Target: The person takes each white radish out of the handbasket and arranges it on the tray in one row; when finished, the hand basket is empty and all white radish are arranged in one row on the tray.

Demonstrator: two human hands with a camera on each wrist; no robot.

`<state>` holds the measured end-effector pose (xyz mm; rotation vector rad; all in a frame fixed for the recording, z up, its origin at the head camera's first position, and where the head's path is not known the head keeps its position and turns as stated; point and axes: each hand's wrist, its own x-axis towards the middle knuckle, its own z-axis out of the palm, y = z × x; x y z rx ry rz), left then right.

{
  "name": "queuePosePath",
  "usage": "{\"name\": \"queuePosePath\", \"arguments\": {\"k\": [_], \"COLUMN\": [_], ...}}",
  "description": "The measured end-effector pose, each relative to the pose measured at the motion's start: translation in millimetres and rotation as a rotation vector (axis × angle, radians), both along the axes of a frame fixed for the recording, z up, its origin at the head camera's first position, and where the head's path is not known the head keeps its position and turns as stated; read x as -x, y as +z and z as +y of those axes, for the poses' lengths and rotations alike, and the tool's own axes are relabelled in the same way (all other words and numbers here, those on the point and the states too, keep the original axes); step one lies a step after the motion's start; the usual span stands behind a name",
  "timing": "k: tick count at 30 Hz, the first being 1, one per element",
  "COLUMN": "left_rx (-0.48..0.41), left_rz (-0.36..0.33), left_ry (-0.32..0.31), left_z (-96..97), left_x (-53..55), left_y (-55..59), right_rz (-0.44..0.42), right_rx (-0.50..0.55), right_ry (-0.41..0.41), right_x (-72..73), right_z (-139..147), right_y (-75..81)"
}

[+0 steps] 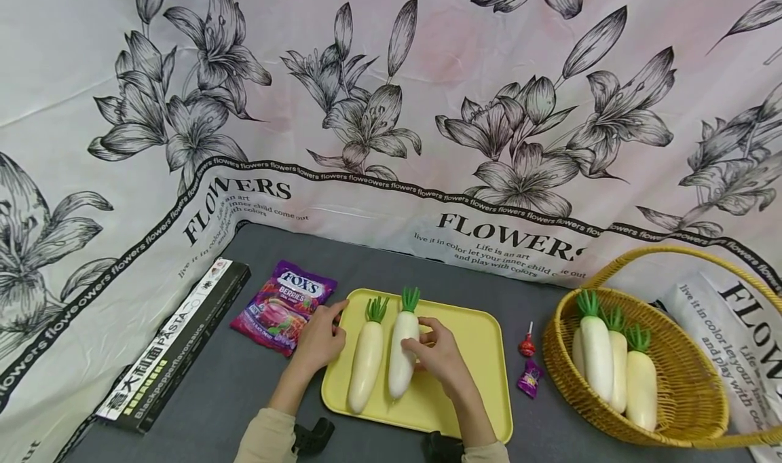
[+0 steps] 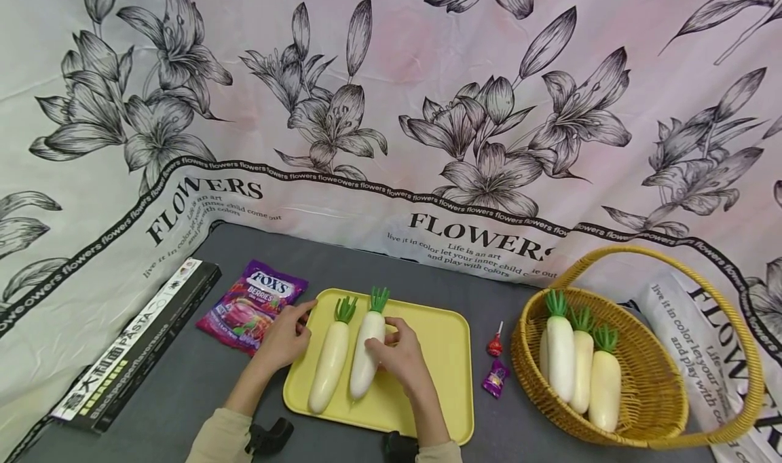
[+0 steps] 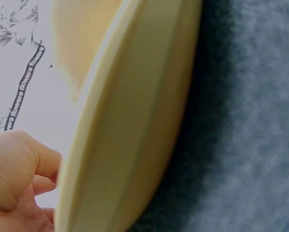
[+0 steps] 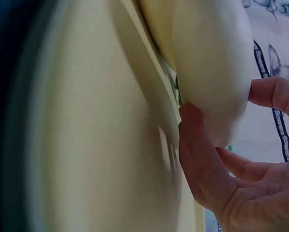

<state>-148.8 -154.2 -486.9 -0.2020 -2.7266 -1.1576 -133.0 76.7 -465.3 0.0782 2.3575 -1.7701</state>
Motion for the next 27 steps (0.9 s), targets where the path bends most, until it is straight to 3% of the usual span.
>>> {"name": "queuePosePath", "arguments": {"k": [6,17,27], "left_rx": [0.001,0.001,0.005], "left_rz": [-0.012,-0.014,-0.009], "left_ry": [0.007,0.028,0.005], "left_z": [1.5,-3.7,0.7], "left_x": [1.1,-0.4,-1.0], "left_y": [-2.7,-2.3,1.2], "right_rz": [0.001,0.018,-0.006], "right_rx": [-0.010,0.022,0.010], "right_ry": [0.036,0.078,0.059], "right_x": [0.7,0.4,-3.4], "right_z": [-5.8,-13.0,-12.8], "right_y": [-7.4,-7.3,-6.3]}}
